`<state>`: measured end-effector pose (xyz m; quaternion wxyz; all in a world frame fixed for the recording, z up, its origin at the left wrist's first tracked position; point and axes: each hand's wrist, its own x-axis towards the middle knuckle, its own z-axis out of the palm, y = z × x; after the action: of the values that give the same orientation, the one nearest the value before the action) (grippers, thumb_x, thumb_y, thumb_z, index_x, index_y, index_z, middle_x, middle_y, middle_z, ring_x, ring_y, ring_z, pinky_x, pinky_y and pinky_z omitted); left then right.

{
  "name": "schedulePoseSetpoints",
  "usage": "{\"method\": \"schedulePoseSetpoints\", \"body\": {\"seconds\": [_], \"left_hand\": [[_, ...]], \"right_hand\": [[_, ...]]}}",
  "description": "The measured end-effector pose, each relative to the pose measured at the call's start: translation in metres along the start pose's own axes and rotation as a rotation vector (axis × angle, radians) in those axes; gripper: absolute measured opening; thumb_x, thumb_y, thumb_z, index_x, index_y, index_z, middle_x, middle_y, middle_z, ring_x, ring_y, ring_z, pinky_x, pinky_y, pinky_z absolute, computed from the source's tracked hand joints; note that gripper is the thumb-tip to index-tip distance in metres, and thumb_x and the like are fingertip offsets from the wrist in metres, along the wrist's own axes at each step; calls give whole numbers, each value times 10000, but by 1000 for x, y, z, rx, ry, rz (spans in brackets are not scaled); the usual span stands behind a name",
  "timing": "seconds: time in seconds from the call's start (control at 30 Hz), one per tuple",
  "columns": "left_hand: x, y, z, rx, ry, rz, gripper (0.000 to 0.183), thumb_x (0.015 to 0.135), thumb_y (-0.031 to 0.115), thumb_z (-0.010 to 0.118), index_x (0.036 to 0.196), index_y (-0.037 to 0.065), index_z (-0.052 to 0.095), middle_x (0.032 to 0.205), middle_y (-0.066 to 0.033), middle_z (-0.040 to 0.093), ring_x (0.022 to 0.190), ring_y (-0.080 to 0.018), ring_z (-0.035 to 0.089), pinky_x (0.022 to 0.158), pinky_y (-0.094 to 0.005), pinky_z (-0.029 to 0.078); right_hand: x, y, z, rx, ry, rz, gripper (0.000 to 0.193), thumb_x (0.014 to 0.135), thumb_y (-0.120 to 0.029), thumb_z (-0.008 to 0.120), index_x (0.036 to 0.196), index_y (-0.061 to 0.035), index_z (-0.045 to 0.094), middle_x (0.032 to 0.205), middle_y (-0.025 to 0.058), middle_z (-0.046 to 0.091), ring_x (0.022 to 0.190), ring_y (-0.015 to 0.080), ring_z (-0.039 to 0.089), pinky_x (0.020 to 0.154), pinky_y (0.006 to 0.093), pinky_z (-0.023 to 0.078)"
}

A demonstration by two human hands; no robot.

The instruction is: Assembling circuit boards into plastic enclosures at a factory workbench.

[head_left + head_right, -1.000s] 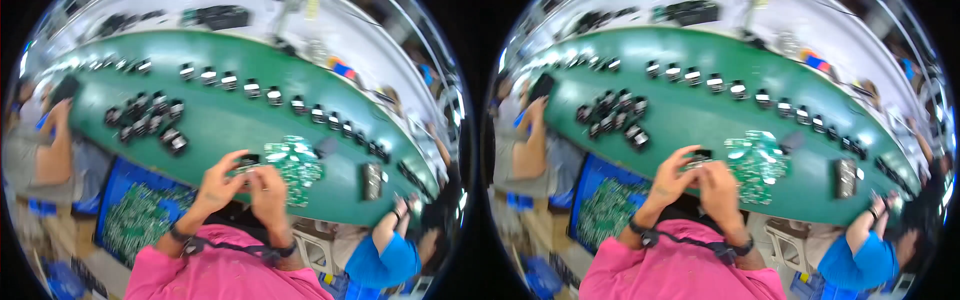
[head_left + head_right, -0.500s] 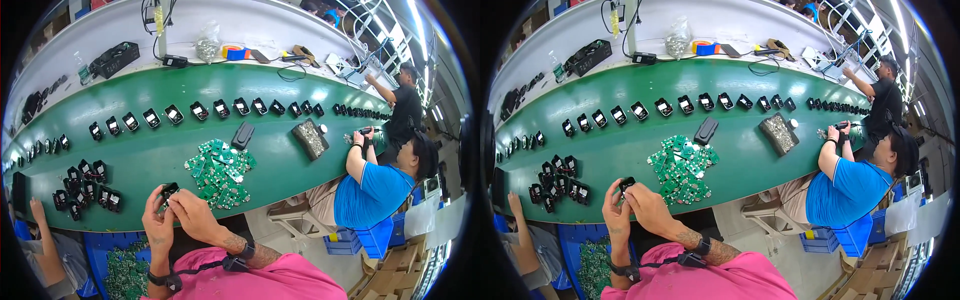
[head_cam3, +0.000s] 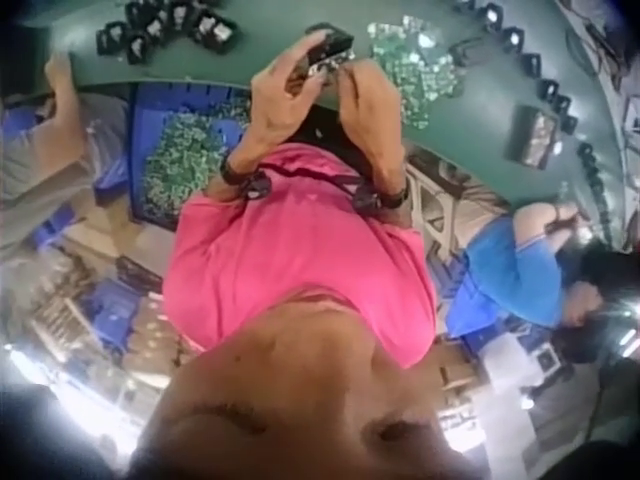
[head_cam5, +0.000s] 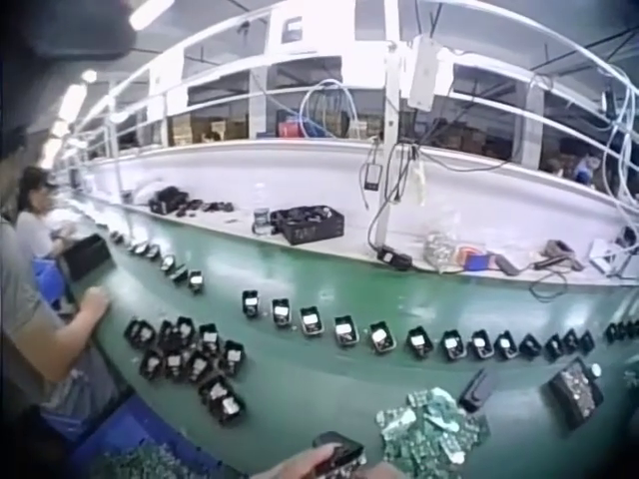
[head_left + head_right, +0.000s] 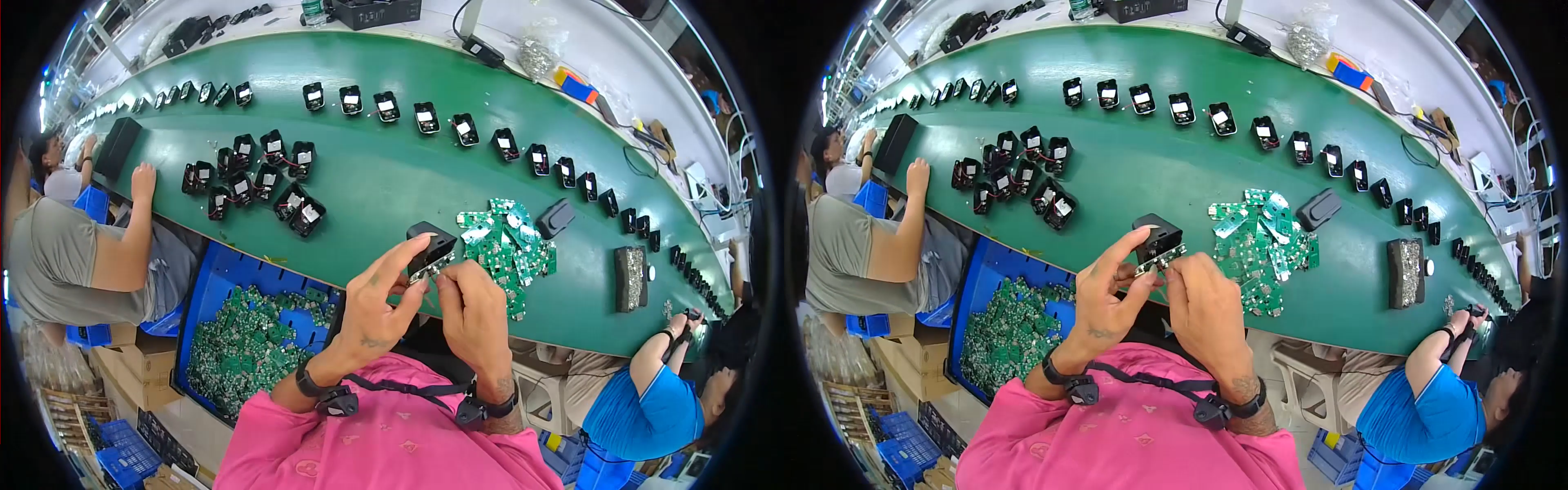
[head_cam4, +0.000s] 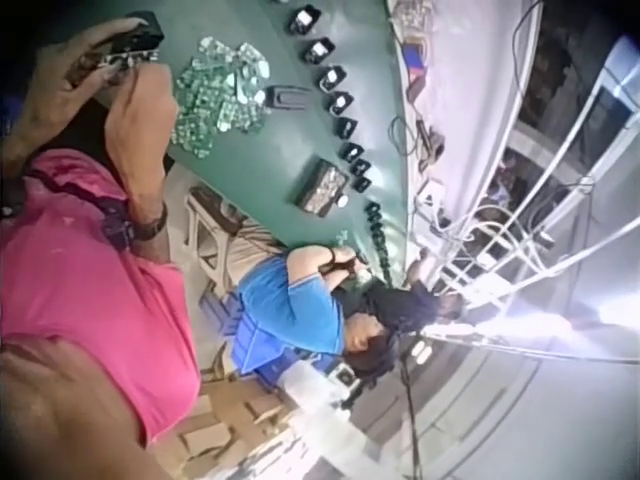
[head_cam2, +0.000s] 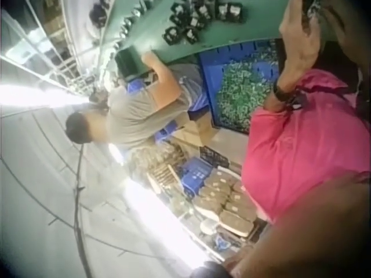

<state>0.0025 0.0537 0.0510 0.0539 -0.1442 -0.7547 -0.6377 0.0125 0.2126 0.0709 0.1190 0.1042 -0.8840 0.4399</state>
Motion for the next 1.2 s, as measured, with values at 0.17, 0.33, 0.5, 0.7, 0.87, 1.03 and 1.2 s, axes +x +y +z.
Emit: {"method": "schedulePoseSetpoints", "body": {"seconds": [0.17, 0.33, 0.5, 0.7, 0.87, 1.03, 1.2], "left_hand": [[0, 1, 0, 4, -12, 15, 518, 889, -68, 625, 1387, 34, 528, 1127, -133, 666, 893, -162, 708, 777, -287, 594], [4, 3, 4, 76, -15, 75, 516, 861, -78, 642, 1357, 43, 565, 1172, -142, 661, 884, -157, 697, 750, -284, 592], [3, -7, 3, 275, -58, 294, 556, 846, -67, 635, 1368, 115, 570, 1250, -239, 601, 815, -308, 684, 690, -351, 573], [2, 2, 4, 135, -95, 187, 591, 845, -85, 617, 1397, 110, 540, 1235, -228, 607, 815, -304, 669, 687, -346, 573], [6, 7, 5, 161, -91, 140, 560, 846, -99, 620, 1379, 62, 557, 1262, -182, 631, 864, -191, 695, 701, -287, 591], [4, 5, 5, 192, -93, 117, 564, 860, -110, 600, 1395, 59, 543, 1256, -181, 630, 862, -175, 692, 701, -283, 590], [4, -5, 2, 60, -157, -8, 544, 891, -92, 578, 1412, 59, 526, 1246, -170, 631, 864, -152, 683, 696, -291, 591]], "right_hand": [[1, -1, -2, -26, -22, -43, 35, 907, -8, 606, 927, 8, 582, 815, 163, 588, 716, 366, 593, 616, 421, 458], [-1, 2, -9, -60, -87, -19, 50, 908, -24, 606, 937, 10, 583, 836, 170, 599, 750, 372, 608, 642, 429, 472], [3, 9, -18, 8, -161, -6, 74, 910, -45, 606, 950, 14, 588, 869, 176, 616, 783, 382, 616, 666, 429, 485], [2, 12, -24, -11, -218, -31, 70, 912, -44, 603, 949, 15, 595, 863, 179, 624, 802, 395, 618, 680, 437, 485], [-1, 10, -13, -59, -154, -6, 50, 929, -37, 578, 956, 5, 581, 859, 183, 627, 809, 401, 619, 677, 451, 478], [-3, 12, -6, -85, -143, -12, 47, 933, -34, 569, 959, 6, 570, 851, 186, 613, 795, 398, 610, 672, 460, 473], [-4, 14, -5, -173, -183, -88, 47, 937, -37, 563, 948, 9, 570, 855, 182, 599, 791, 394, 603, 670, 470, 466]]}}
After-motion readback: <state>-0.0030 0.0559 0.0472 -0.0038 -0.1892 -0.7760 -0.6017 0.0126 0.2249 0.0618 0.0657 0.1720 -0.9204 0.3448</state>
